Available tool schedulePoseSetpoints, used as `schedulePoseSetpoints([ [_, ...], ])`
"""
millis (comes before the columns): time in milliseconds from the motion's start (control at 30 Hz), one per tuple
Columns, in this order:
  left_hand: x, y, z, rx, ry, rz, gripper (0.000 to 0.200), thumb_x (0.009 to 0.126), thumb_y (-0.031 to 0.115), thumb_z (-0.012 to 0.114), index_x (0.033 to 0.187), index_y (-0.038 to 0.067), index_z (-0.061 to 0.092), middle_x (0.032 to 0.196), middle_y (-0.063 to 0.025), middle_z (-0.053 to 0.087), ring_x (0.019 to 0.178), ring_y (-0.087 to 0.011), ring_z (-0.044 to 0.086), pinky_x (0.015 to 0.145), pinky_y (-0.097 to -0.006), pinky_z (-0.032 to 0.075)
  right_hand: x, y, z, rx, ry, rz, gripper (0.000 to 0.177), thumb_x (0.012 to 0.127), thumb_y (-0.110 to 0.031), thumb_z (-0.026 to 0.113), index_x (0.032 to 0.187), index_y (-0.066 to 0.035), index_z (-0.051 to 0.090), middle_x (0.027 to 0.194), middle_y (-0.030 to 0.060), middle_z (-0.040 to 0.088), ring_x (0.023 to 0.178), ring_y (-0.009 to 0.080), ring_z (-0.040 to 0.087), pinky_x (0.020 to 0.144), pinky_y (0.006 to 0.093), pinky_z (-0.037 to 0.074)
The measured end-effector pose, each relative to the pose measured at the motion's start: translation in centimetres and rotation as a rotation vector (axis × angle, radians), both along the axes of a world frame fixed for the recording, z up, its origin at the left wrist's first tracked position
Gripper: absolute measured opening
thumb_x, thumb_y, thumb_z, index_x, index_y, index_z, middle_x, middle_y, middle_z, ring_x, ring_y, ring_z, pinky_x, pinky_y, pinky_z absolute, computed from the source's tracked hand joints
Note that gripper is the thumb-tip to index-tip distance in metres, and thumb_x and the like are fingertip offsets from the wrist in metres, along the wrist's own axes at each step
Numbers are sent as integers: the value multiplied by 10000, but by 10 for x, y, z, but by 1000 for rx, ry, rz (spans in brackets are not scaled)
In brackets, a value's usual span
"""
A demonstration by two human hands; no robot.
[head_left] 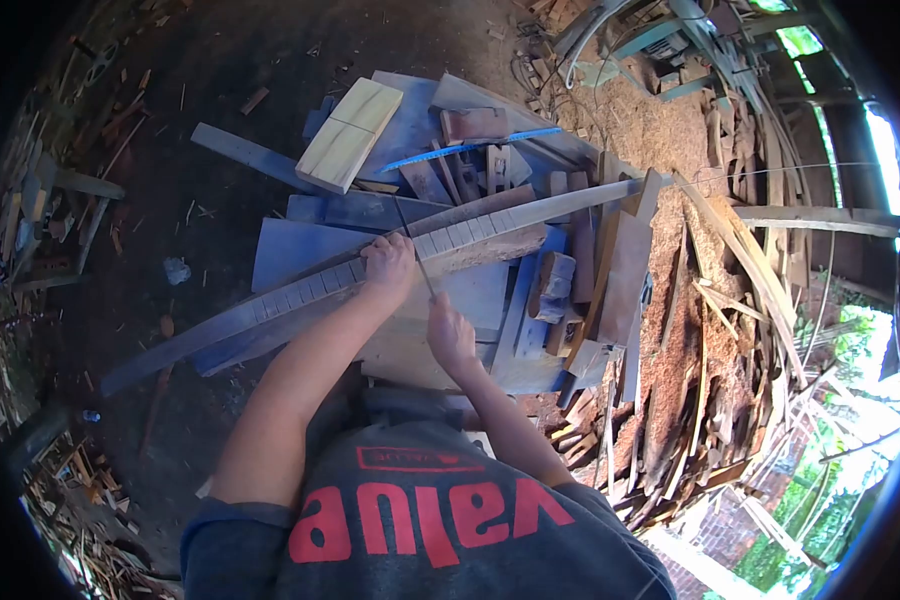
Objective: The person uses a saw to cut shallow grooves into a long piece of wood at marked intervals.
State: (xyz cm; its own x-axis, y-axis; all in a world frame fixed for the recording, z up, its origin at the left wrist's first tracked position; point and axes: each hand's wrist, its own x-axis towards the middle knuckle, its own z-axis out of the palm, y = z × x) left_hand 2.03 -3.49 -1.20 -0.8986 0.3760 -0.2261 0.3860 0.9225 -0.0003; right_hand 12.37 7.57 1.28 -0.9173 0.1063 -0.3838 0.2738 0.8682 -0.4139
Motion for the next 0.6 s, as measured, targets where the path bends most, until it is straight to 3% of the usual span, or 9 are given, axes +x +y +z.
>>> schedulePoseSetpoints([
  [67, -1, 4, 0, -33, 25, -5, 252, 805, 163, 577, 1014, 22, 579, 975, -115, 590, 897, -288, 608, 644, -409, 520, -27, -4, -11, -34, 28, -21, 131, 898, -122, 449, 1002, -44, 463, 760, 271, 631, 737, 474, 622, 665, 569, 491],
  [133, 0, 2, 1, -47, 31, -7, 243, 810, 160, 570, 1012, 26, 581, 969, -113, 593, 890, -285, 613, 631, -413, 519, -54, -11, -27, 4, 144, 46, 151, 945, -191, 440, 976, -44, 431, 735, 256, 640, 702, 447, 639, 622, 543, 508],
  [267, -2, -2, 0, 37, 2, 12, 240, 805, 154, 568, 1003, 19, 580, 968, -119, 593, 892, -291, 612, 641, -416, 513, -17, -2, -3, -19, 152, 37, 143, 941, -178, 438, 976, -40, 432, 744, 263, 639, 717, 448, 641, 631, 547, 507],
  [367, 0, -9, -5, 102, 13, -12, 237, 796, 142, 566, 995, 16, 575, 964, -125, 593, 902, -290, 607, 686, -409, 507, 4, 3, 8, 17, -55, 0, 144, 940, -173, 437, 991, -38, 441, 763, 269, 639, 747, 443, 642, 642, 535, 512],
  [433, 1, -11, -8, 152, 39, -12, 239, 781, 125, 568, 992, 13, 570, 977, -130, 587, 923, -286, 594, 747, -398, 492, -15, -2, 1, 31, 18, 32, 153, 950, -188, 432, 992, -41, 441, 754, 262, 639, 746, 442, 644, 641, 530, 516],
  [533, 3, -16, 1, 147, 90, -54, 207, 808, 145, 552, 975, 31, 596, 964, -102, 598, 891, -253, 608, 719, -391, 500, -56, -13, -26, 22, 112, 46, 159, 959, -205, 424, 999, -51, 433, 727, 249, 639, 722, 441, 644, 640, 535, 516],
  [600, 7, -19, 3, 167, 67, -50, 223, 788, 122, 559, 985, 22, 583, 978, -115, 585, 912, -266, 591, 746, -391, 489, -39, -11, -19, 3, 121, 25, 154, 959, -201, 424, 996, -52, 433, 732, 250, 640, 721, 440, 645, 638, 534, 518],
])
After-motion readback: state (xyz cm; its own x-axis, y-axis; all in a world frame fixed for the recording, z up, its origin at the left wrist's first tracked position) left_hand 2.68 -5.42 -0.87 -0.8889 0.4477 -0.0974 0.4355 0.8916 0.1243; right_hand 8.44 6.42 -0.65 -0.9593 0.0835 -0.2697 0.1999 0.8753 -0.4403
